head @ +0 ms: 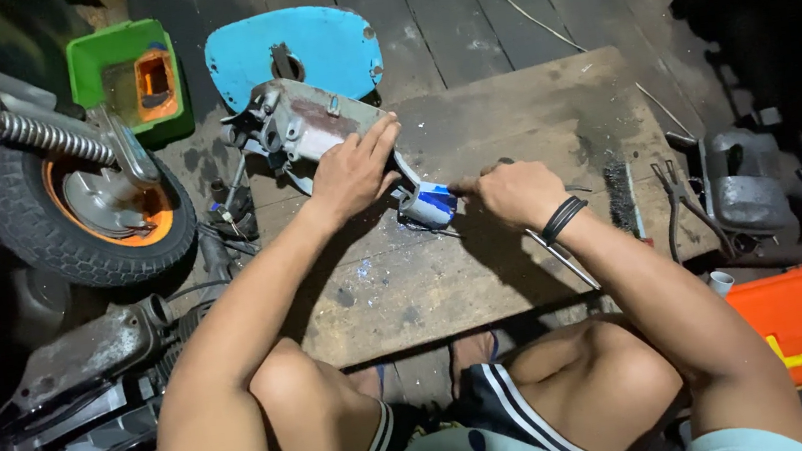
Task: The person sits on the floor and uses a screwdriver to adjust a small mechanical component on a workbench. They hold the part steady with one hand while turning the screwdriver with the other, focusing on a specific section of the assembly.
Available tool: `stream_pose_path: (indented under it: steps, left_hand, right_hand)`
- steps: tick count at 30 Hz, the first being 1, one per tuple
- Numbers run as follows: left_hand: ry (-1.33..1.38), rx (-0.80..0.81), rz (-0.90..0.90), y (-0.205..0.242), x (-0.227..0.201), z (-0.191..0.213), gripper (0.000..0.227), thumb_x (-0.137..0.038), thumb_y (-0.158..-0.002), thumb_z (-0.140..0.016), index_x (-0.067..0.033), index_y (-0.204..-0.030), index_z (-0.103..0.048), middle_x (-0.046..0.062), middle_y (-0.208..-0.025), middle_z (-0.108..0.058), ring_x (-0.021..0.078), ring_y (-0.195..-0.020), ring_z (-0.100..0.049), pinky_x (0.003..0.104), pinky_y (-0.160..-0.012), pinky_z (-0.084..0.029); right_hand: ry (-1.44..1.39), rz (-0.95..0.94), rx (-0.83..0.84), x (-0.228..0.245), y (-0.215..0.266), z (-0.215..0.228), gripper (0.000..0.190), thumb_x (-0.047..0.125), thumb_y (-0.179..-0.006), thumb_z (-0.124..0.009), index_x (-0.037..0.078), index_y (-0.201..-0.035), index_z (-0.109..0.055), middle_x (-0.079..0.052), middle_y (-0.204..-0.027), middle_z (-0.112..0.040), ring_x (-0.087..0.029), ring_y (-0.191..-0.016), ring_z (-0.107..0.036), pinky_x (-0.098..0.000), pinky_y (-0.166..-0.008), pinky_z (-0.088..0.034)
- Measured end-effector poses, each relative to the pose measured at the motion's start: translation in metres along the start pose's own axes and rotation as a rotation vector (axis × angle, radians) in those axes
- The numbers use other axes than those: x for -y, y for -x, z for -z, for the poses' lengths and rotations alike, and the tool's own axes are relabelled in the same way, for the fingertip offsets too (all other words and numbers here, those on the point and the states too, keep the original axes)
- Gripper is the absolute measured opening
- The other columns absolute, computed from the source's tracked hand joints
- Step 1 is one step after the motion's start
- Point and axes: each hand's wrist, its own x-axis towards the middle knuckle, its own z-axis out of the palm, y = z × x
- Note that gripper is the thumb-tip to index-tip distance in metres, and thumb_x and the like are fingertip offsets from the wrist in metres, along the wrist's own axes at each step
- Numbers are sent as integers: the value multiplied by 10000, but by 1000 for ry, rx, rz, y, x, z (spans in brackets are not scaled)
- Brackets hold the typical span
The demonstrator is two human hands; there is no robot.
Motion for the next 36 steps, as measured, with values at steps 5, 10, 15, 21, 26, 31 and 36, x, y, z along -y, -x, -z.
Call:
stream_pose_path:
  steps: [5,10,15,21,26,31,36]
  left_hand:
    - [-29,-2,16,0,0,-3,843,-413,-807,-790,-96,-1500,-429,62,-1488,-510,281,-795,-656,399,-676,-631]
    - [-27,-8,11,0,-1,-2,850,-410,-792,-798,-98,-1495,-438,65,-1488,-510,285,-795,-661,403,-668,-632]
    - [-2,7,20,-1,-1,0,836,-402,-797,-788,-96,-1493,-441,69,-1495,-508,299,-804,-661,419,-669,-632]
    - [-6,11,24,0,0,-1,828,-407,-807,-776,-96,-1496,-441,65,-1506,-503,289,-811,-664,413,-673,-635]
    - [-25,-8,17,2,0,-6,851,-422,-793,-787,-103,-1501,-439,61,-1505,-496,285,-817,-664,407,-667,-632]
    - [0,-7,16,0,0,-3,813,-411,-830,-769,-94,-1503,-440,85,-1500,-503,299,-810,-666,416,-659,-627]
    - [40,-7,19,3,-3,-2,805,-390,-834,-800,-68,-1488,-458,123,-1465,-535,335,-808,-671,453,-642,-621]
  right_hand:
    - [-27,48,-27,0,4,6,343,197,-1026,-477,168,-1260,-726,-177,-1076,-767,-378,-958,-763,-542,-783,-624]
    - [7,15,-68,-1,-1,-7,284,179,-1022,-499,104,-1085,-765,-164,-929,-777,-329,-868,-778,-475,-690,-638]
    - [48,33,-128,-7,0,-17,263,173,-980,-518,89,-951,-766,-153,-797,-754,-330,-754,-775,-493,-606,-623]
    - [43,61,-150,-3,5,-8,300,186,-1014,-486,67,-963,-756,-161,-839,-763,-303,-735,-778,-434,-579,-621]
    - [90,50,-134,2,11,1,306,184,-1018,-478,82,-933,-754,-155,-798,-762,-282,-708,-776,-430,-567,-620]
    - [62,50,-82,7,15,14,311,143,-1027,-483,48,-933,-764,-166,-779,-766,-298,-757,-784,-445,-626,-628]
    - [40,24,-72,8,13,14,336,149,-1046,-475,43,-906,-762,-173,-765,-763,-296,-760,-783,-455,-622,-631]
